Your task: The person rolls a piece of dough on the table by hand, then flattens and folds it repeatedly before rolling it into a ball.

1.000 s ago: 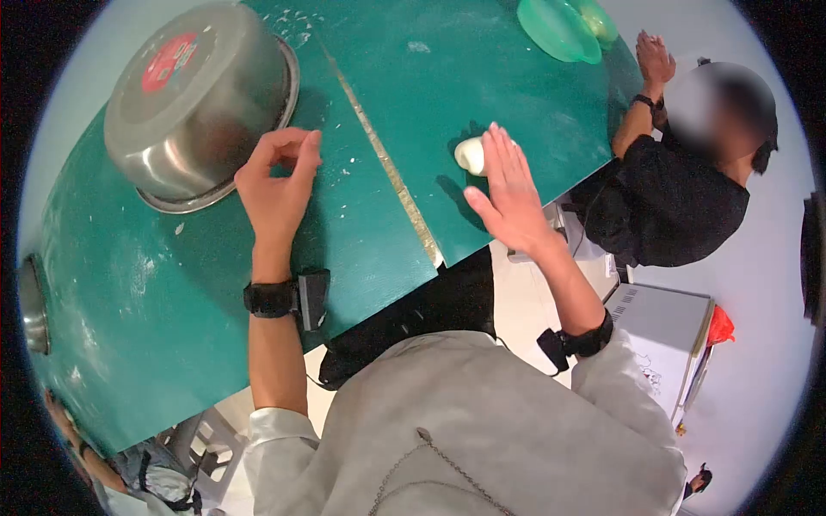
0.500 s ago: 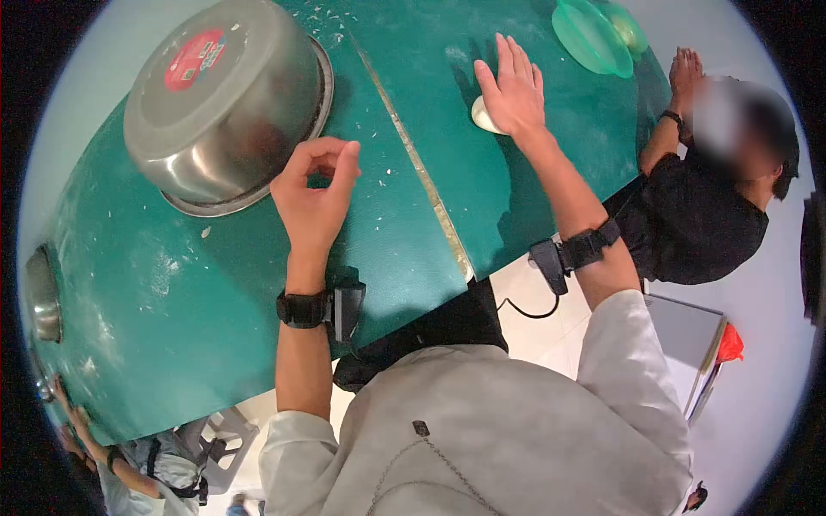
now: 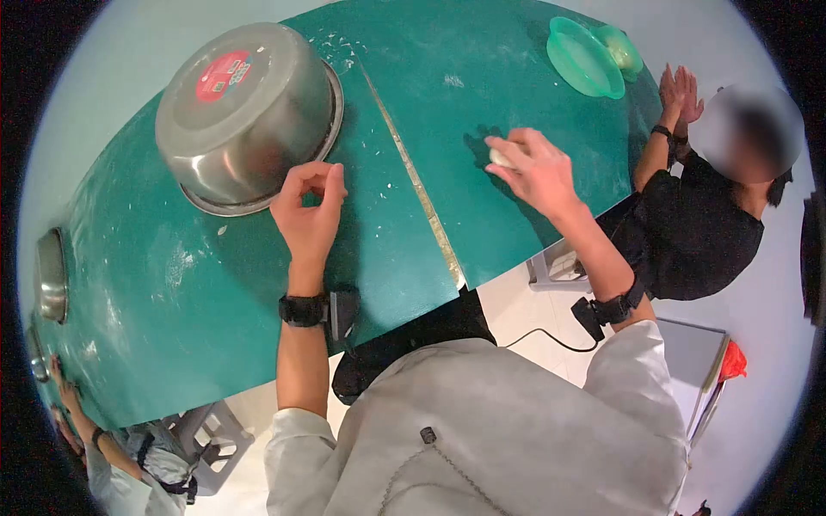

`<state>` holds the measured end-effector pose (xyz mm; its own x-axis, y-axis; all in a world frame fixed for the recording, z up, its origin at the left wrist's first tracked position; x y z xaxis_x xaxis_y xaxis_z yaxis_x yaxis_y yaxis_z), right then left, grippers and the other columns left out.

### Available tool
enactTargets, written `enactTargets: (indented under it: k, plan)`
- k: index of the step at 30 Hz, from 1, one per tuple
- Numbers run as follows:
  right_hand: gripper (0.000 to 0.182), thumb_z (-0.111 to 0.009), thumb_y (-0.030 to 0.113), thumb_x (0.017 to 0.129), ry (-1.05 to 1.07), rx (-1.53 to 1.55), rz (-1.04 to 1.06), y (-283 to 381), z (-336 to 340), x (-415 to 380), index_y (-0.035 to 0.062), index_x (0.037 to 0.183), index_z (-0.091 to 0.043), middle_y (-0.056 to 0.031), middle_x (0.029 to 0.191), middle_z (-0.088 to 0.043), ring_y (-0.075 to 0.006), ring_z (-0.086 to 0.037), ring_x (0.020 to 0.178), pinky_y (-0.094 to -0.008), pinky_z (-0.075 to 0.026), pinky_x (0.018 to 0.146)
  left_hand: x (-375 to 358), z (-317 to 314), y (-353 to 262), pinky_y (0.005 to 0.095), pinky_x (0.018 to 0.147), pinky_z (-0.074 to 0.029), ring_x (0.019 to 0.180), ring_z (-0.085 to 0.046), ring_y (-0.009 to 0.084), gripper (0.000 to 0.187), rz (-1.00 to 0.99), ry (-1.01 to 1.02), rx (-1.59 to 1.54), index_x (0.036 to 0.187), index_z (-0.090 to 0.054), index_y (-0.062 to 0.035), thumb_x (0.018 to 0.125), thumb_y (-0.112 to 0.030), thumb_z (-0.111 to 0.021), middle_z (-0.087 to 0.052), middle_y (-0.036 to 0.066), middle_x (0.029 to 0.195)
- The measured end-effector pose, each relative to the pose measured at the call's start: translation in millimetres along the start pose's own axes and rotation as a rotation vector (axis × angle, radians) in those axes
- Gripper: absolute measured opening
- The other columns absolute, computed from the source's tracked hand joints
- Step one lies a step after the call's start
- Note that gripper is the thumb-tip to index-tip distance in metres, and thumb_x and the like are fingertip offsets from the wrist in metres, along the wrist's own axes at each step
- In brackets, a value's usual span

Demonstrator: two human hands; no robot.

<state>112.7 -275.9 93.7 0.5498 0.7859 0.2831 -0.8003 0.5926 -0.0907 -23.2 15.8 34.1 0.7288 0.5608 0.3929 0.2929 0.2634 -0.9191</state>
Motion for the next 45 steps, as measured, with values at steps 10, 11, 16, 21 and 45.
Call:
enactTargets:
  k: [10, 11, 16, 21, 45]
  plan:
    - [0.017, -0.061, 0.029, 0.093, 0.083, 0.114, -0.357, -2, 18, -42, 0.0139, 0.090, -0.068, -0.0060, 0.095, -0.064, -0.0305, -0.067, 0.078, -0.0397, -0.055, 0.064, 1, -4, -4, 0.0198, 0.057, -0.046, 0.061, -0.060, 0.0061, 0.008, -0.047, 0.037, 0.076, 0.092, -0.064, -0.0017, 0.090, -0.005, -0.071, -0.064, 0.002, 0.071]
    - [0.020, -0.062, 0.030, 0.092, -0.019, 0.132, -0.333, 0, 13, -43, 0.0130, 0.082, -0.063, -0.0059, 0.093, -0.063, -0.0293, -0.066, 0.074, -0.0412, -0.052, 0.059, 1, -2, -1, 0.0200, 0.057, -0.046, 0.061, -0.060, 0.0061, 0.008, -0.004, 0.025, 0.084, 0.092, -0.064, -0.0016, 0.090, -0.005, -0.071, -0.064, 0.002, 0.071]
    - [0.025, -0.062, 0.034, 0.091, -0.279, 0.254, -0.312, -13, -29, -10, 0.0144, 0.077, -0.066, -0.0055, 0.080, -0.063, -0.0294, -0.065, 0.069, -0.0442, -0.051, 0.053, 2, -4, -1, 0.0204, 0.056, -0.047, 0.061, -0.060, 0.0071, 0.007, 0.011, 0.016, 0.142, 0.091, -0.063, -0.0010, 0.090, -0.004, -0.070, -0.064, 0.002, 0.071]
    - [0.030, -0.066, 0.030, 0.091, -0.311, 0.199, -0.219, -41, -66, 33, 0.0122, 0.066, -0.067, -0.0056, 0.066, -0.065, -0.0286, -0.063, 0.056, -0.0394, -0.049, 0.048, 0, -4, 0, 0.0210, 0.056, -0.046, 0.061, -0.061, 0.0079, 0.007, -0.002, 0.066, 0.150, 0.091, -0.063, -0.0006, 0.089, -0.001, -0.070, -0.065, 0.004, 0.073]
    - [0.032, -0.046, 0.024, 0.098, -0.468, 0.341, -0.150, -11, -38, -35, 0.0071, 0.105, -0.073, -0.0149, 0.101, -0.072, -0.0323, -0.070, 0.094, -0.0404, -0.056, 0.079, -4, -5, 2, 0.0207, 0.054, -0.044, 0.059, -0.058, 0.0074, 0.008, 0.099, 0.028, -0.039, 0.092, -0.062, -0.0027, 0.092, -0.008, -0.069, -0.063, 0.003, 0.071]
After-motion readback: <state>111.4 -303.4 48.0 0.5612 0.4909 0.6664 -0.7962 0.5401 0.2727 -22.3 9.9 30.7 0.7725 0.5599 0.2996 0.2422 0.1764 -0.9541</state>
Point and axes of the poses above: each hand's wrist, its own x-axis towards the middle knuckle, its own z-axis out of the back of the hand, y = z × x, the point moved 2 cm from there along x, towards the middle knuckle
